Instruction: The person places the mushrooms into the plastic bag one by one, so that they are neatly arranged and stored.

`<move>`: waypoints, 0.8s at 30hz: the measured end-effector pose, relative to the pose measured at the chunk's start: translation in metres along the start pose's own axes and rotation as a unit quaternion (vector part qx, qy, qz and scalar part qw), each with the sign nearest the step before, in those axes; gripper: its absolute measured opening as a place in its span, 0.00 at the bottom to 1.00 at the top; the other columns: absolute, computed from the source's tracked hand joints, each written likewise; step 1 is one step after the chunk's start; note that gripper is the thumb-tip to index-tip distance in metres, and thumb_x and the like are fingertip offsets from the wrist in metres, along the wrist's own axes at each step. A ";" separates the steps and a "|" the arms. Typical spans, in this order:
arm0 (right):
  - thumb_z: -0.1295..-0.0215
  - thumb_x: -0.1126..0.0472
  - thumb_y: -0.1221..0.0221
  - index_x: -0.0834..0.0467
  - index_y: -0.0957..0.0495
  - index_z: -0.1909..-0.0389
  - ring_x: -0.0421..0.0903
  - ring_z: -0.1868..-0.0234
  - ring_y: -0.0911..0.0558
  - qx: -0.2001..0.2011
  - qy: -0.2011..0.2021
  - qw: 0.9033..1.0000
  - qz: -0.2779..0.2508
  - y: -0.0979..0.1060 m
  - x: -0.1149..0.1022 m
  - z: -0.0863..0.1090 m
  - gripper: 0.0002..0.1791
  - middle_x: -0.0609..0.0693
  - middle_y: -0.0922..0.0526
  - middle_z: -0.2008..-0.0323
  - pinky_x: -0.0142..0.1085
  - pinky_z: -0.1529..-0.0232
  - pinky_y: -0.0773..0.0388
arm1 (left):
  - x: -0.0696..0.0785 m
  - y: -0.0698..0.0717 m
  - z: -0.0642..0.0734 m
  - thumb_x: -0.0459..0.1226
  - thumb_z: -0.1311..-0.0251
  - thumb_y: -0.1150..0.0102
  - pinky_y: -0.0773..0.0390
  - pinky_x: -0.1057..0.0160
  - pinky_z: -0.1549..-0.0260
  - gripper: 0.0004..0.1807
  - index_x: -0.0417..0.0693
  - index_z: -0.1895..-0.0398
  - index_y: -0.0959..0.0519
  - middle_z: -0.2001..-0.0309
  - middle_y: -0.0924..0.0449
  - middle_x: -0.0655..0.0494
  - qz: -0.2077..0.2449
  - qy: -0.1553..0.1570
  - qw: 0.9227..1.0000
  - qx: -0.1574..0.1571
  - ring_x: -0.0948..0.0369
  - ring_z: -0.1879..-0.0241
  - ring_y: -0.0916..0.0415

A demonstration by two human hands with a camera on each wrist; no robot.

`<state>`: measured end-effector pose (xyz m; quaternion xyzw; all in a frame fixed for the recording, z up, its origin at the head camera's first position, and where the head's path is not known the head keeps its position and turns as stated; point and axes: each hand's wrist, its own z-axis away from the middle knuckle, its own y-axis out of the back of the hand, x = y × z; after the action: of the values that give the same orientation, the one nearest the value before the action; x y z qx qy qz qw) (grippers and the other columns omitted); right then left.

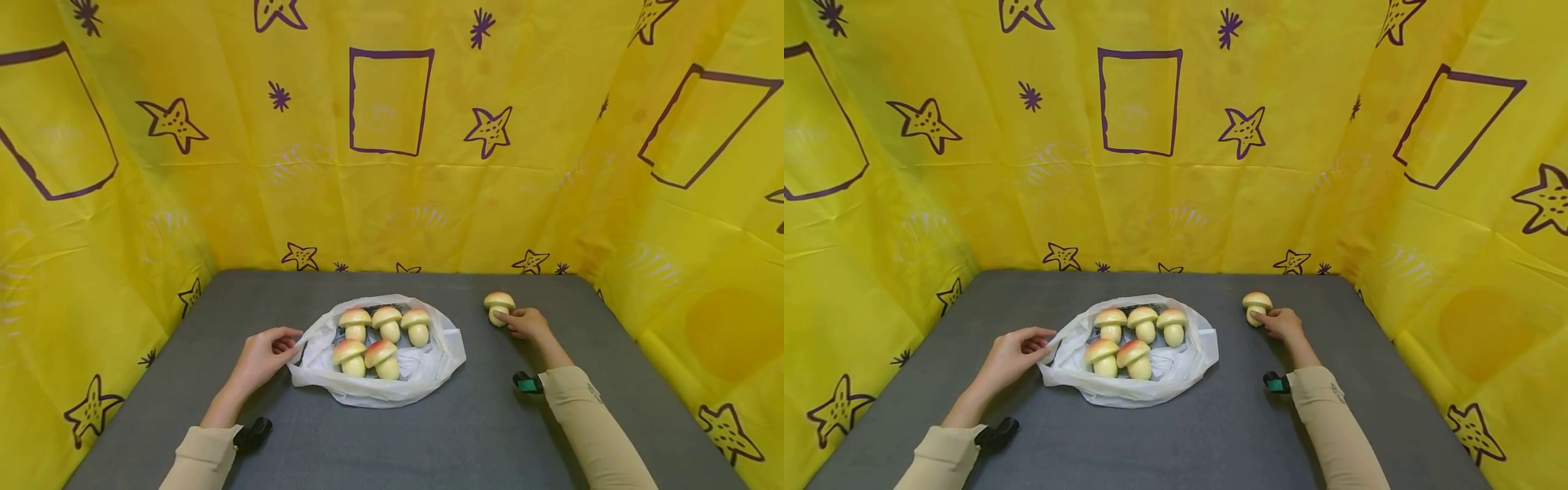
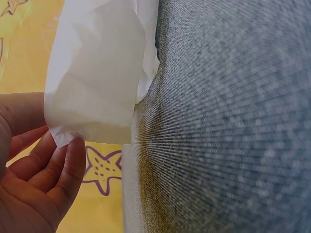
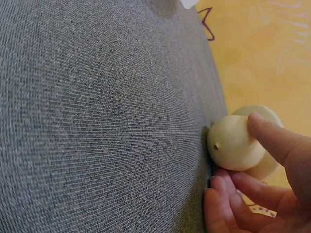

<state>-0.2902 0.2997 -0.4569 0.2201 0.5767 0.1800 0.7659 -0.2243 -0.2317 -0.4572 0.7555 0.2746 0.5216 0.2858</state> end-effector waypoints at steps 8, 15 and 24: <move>0.39 0.49 0.39 0.77 0.33 0.42 0.39 0.65 0.19 0.011 -0.004 1.000 -0.005 -0.001 -0.001 0.001 0.38 0.68 0.21 0.52 0.33 0.61 0.19 | -0.001 0.000 -0.001 0.30 0.50 0.33 0.23 0.71 0.73 0.13 0.44 0.59 0.16 0.71 0.19 0.56 0.004 -0.017 1.000 0.010 0.66 0.73 0.23; 0.41 0.51 0.36 0.78 0.30 0.46 0.37 0.74 0.16 0.017 0.000 0.999 -0.033 -0.004 -0.005 0.005 0.36 0.56 0.15 0.71 0.30 0.68 0.19 | -0.003 -0.001 -0.002 0.30 0.51 0.32 0.23 0.71 0.73 0.13 0.45 0.59 0.16 0.71 0.19 0.57 0.004 -0.015 1.000 0.010 0.65 0.73 0.23; 0.42 0.49 0.36 0.74 0.24 0.51 0.37 0.75 0.17 0.018 0.008 1.000 -0.007 -0.007 -0.013 0.018 0.32 0.48 0.17 0.77 0.31 0.68 0.20 | -0.001 0.001 -0.002 0.31 0.49 0.32 0.23 0.71 0.72 0.13 0.46 0.59 0.16 0.71 0.19 0.57 0.003 -0.007 1.000 0.002 0.65 0.72 0.23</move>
<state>-0.2767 0.2848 -0.4458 0.2287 0.5875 0.1656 0.7584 -0.2267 -0.2325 -0.4564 0.7608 0.2711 0.5165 0.2843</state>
